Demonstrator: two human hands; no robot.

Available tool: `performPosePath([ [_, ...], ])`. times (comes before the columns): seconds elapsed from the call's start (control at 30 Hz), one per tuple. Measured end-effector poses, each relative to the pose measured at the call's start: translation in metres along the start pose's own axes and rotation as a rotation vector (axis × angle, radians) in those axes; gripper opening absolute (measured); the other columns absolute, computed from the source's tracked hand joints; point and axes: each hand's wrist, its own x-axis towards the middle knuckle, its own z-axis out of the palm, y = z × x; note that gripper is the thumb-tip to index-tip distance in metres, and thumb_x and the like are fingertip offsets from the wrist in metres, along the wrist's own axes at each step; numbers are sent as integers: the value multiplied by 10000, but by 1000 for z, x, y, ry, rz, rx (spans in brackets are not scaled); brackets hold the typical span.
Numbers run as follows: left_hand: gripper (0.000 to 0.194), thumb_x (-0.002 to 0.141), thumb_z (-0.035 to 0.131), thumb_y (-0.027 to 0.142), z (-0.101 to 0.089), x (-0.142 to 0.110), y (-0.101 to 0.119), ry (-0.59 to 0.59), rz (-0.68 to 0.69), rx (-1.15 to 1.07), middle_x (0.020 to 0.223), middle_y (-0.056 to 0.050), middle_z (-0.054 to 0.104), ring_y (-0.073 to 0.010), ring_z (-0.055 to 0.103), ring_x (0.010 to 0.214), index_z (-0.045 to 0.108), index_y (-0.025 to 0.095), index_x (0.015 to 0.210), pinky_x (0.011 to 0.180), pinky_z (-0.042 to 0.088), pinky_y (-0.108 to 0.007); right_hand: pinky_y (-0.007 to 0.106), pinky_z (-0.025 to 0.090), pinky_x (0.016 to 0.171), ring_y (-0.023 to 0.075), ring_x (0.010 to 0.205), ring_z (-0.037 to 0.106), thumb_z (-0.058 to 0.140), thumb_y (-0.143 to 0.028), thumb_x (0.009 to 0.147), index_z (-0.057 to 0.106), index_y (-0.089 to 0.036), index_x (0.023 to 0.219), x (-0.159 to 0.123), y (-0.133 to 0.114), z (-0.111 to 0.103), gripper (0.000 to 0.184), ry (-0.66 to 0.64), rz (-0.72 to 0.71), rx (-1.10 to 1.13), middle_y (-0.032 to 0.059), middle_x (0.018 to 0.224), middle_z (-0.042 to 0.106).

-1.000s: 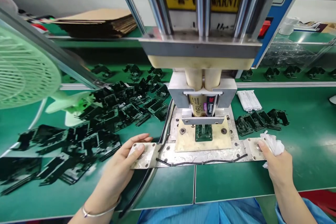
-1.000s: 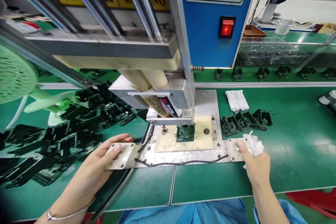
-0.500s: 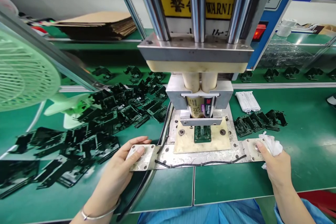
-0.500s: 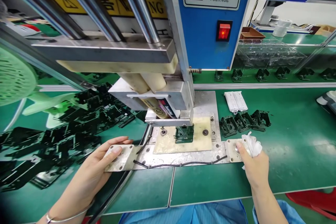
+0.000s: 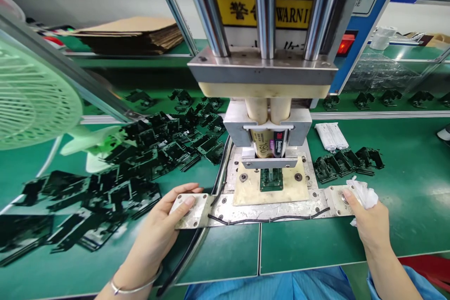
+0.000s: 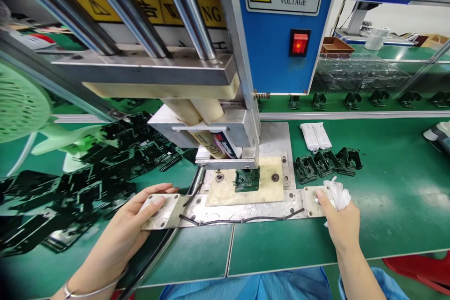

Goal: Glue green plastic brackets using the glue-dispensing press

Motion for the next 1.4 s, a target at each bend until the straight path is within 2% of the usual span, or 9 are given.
performPosePath([
  [0.2,549,582,967,476,1,0,0,-4,-11,-18,1002,-32,765,-143,688,759,755,254,1037,626,580,-138,324,530,549,317,820,705,835,-683,487,751,-153,897,-1,-1,1,676,2,-6,10,123,913,765],
  [0.63,539,603,949,485,2,-4,3,7,8,15,995,-43,767,-168,702,754,749,240,1040,610,583,-167,322,514,512,306,756,697,849,-678,523,754,-151,858,1,4,0,632,-10,-41,9,118,869,762],
  [0.77,576,551,964,503,6,-5,5,29,-8,20,972,-50,772,-180,704,740,755,230,1013,586,581,-176,323,509,498,308,741,700,866,-670,507,753,-146,853,1,4,-1,638,-9,-41,15,123,864,762],
  [0.93,533,585,954,510,12,-10,9,45,15,13,972,-23,765,-143,690,767,758,251,1006,626,567,-126,328,512,508,318,775,705,858,-680,518,751,-146,861,1,4,0,643,-8,-40,21,131,888,764],
  [1.07,572,530,975,515,12,-10,11,40,-26,17,969,-27,766,-159,693,783,758,244,984,620,573,-143,330,508,511,309,763,702,854,-691,521,755,-141,905,1,4,0,678,-11,-22,20,131,914,764],
  [1.27,517,599,940,503,17,-15,14,51,42,31,972,-33,764,-166,700,791,753,227,994,636,567,-151,337,530,560,335,850,711,859,-687,508,755,-149,896,2,5,1,671,2,-35,33,132,935,766],
  [1.4,545,566,964,496,13,-12,12,28,-9,22,978,-21,764,-151,690,799,754,236,997,647,568,-139,332,520,557,323,833,710,847,-677,549,758,-153,914,-4,3,3,645,14,-56,36,125,933,768],
])
